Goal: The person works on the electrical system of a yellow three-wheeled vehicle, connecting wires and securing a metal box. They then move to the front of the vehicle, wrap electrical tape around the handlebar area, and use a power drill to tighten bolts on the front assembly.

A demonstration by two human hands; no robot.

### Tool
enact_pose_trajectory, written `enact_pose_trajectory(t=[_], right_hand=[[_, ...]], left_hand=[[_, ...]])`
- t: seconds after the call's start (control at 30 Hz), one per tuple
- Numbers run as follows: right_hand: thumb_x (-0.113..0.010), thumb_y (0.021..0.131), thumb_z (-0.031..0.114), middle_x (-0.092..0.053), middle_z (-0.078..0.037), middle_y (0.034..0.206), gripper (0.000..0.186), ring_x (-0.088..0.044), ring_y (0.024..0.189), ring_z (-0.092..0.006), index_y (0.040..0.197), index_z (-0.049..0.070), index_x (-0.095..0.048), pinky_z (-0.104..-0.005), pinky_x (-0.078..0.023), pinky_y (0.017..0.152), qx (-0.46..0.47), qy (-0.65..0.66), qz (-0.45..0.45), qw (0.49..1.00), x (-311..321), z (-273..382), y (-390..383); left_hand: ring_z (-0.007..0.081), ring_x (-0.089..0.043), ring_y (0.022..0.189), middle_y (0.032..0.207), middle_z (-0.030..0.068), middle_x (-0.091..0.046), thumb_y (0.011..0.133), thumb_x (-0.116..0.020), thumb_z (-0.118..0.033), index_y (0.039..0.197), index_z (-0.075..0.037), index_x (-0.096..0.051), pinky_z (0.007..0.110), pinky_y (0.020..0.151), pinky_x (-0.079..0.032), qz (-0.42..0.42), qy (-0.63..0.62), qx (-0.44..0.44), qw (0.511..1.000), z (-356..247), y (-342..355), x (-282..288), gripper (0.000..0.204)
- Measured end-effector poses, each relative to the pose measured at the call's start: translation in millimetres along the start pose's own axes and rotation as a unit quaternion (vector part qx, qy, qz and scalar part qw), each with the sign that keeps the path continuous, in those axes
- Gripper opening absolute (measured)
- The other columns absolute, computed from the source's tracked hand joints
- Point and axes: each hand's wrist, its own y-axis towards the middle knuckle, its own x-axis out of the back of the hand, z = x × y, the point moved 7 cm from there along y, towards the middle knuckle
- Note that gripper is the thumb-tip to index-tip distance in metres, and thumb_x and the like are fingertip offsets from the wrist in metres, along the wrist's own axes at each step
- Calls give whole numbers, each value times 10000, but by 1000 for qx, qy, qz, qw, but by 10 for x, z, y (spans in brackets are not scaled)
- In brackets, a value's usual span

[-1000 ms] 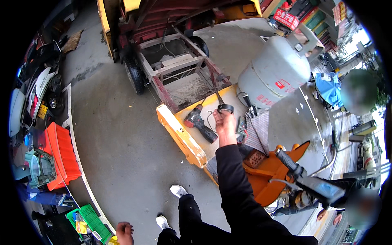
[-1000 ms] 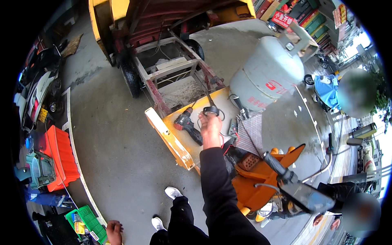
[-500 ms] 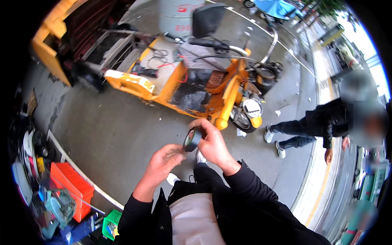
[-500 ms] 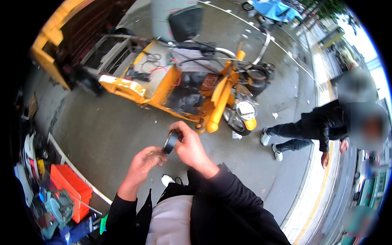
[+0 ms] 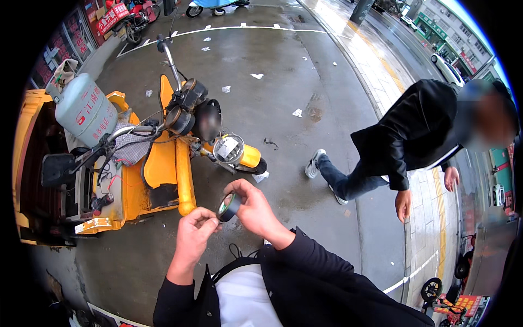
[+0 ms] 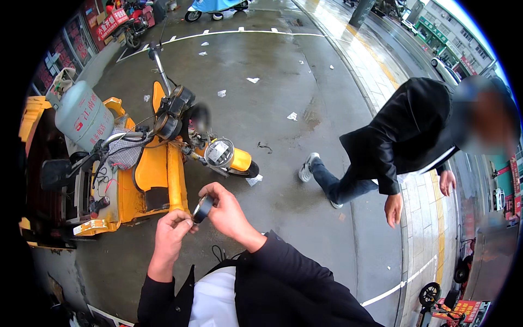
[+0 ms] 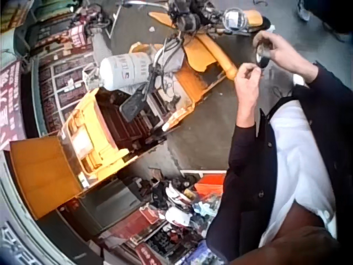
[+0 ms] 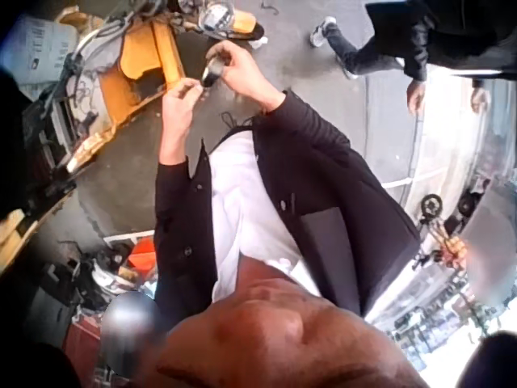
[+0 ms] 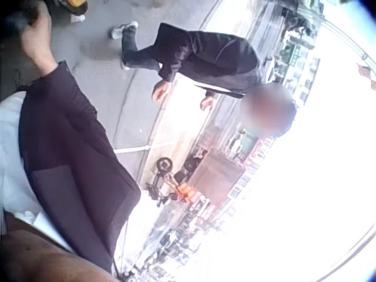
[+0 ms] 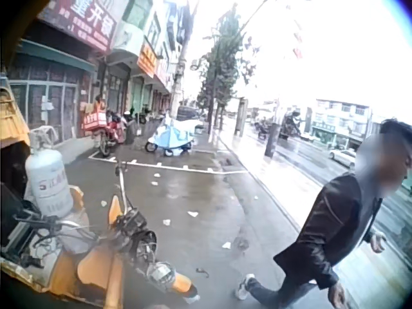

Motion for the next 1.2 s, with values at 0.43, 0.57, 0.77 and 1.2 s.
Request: enact_pose_trajectory(t=[0.43, 0.57, 0.77, 1.2], right_hand=[[-615, 870, -15, -616, -24, 915, 165, -562, 861, -88, 1031, 7, -584, -247, -466, 790, 19, 21, -55, 998, 1547, 402, 1473], [-642, 824, -15, -642, -85, 953, 289, -621, 896, -175, 1107, 23, -595, -310, -503, 797, 38, -198, -123, 972, 2119, 502, 1853], [-688, 696, -4, -583, -191, 1175, 451, -604, 1006, -346, 1128, 119, -643, -394, -543, 807, 130, -580, -153, 789, 2627, 1002, 2339], [-713, 718, 15, -636, -147, 1125, 376, -594, 1045, -346, 1080, 110, -686, -407, -510, 872, 188, -415, 322, 830, 2543, 443, 4357]], left_hand=[[47, -553, 728, 802, -1, -624, 873, -662, -76, 908, 7, -606, 216, 665, -443, 22, 3, 20, 1000, -192, 1965, -1039, 107], [49, -554, 704, 759, 10, -623, 837, -635, -52, 844, 16, -623, 210, 630, -428, 72, 42, -6, 996, -228, 2778, -1350, 70], [68, -504, 612, 645, 9, -566, 796, -638, -115, 800, 22, -592, 259, 548, -410, 109, 158, -43, 980, -413, 3914, -1954, 145], [105, -576, 650, 716, 48, -648, 795, -627, -63, 782, 27, -621, 270, 602, -463, -211, 21, 82, 974, 185, 4671, -1254, 92]])
